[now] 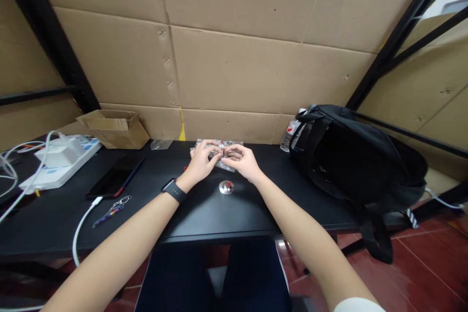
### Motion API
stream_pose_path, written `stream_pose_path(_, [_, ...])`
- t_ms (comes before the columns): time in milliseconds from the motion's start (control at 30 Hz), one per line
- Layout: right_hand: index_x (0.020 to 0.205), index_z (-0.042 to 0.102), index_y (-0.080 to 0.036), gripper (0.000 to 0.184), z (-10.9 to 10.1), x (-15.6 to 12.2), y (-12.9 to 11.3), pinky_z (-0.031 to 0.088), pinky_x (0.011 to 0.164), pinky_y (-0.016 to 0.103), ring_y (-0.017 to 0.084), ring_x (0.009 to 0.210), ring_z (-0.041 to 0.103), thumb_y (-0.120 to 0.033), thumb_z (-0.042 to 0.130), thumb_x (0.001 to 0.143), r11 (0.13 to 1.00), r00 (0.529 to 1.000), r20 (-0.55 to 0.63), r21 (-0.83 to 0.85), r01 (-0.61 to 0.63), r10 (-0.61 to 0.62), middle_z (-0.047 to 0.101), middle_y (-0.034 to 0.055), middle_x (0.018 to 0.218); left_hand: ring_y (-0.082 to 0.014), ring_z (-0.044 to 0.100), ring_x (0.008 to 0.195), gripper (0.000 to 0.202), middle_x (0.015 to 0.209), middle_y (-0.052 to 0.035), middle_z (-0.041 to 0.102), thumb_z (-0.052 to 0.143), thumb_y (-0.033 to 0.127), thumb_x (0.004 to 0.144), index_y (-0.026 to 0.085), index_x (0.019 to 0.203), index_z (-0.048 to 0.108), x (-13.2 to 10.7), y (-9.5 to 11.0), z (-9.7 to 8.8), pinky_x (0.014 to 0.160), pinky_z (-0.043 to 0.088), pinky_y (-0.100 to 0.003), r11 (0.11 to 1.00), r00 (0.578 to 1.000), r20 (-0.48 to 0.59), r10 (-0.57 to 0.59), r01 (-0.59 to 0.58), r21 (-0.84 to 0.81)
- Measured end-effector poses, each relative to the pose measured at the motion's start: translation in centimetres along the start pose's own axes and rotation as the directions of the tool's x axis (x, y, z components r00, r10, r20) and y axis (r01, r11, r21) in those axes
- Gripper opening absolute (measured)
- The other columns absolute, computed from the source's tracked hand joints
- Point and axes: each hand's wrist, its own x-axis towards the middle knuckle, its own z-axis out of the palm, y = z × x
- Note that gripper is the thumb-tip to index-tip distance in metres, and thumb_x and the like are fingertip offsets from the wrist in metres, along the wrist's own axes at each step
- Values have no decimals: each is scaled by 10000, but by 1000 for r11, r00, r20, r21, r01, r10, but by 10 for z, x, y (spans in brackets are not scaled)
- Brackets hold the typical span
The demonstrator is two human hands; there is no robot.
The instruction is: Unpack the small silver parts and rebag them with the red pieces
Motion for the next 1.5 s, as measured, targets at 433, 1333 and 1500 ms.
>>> stream_pose_path(433, [901, 657, -182, 423, 0, 1, 1, 580, 848, 327, 222, 986, 712, -355, 898, 601, 998, 999, 7, -49, 47, -46, 722, 88, 1112, -284, 521, 1206, 129, 1238, -75, 611, 560, 310, 950, 236, 954, 666, -3, 4, 1, 981, 386, -460, 998, 1000, 0, 11, -11, 55])
stream_pose_path(1333, [879, 686, -192, 68, -11, 3, -1, 454, 983, 377, 216, 1149, 593, -253, 663, 899, 765, 965, 207, -593, 253, -160, 611, 91, 1216, -301, 474, 1199, 211, 1160, -29, 689, 688, 499, 871, 312, 890, 783, -1, -3, -7, 994, 348, -472, 987, 980, 162, 113, -130, 96])
stream_pose_path(1500, [870, 680, -185, 81, -16, -1, -13, 477, 806, 304, 180, 924, 631, -266, 683, 875, 725, 959, 239, -632, 274, -153, 656, 60, 1036, -295, 479, 1166, 188, 1139, -42, 696, 643, 428, 905, 294, 897, 773, 0, -7, -8, 952, 360, -461, 980, 966, 233, 114, -148, 132])
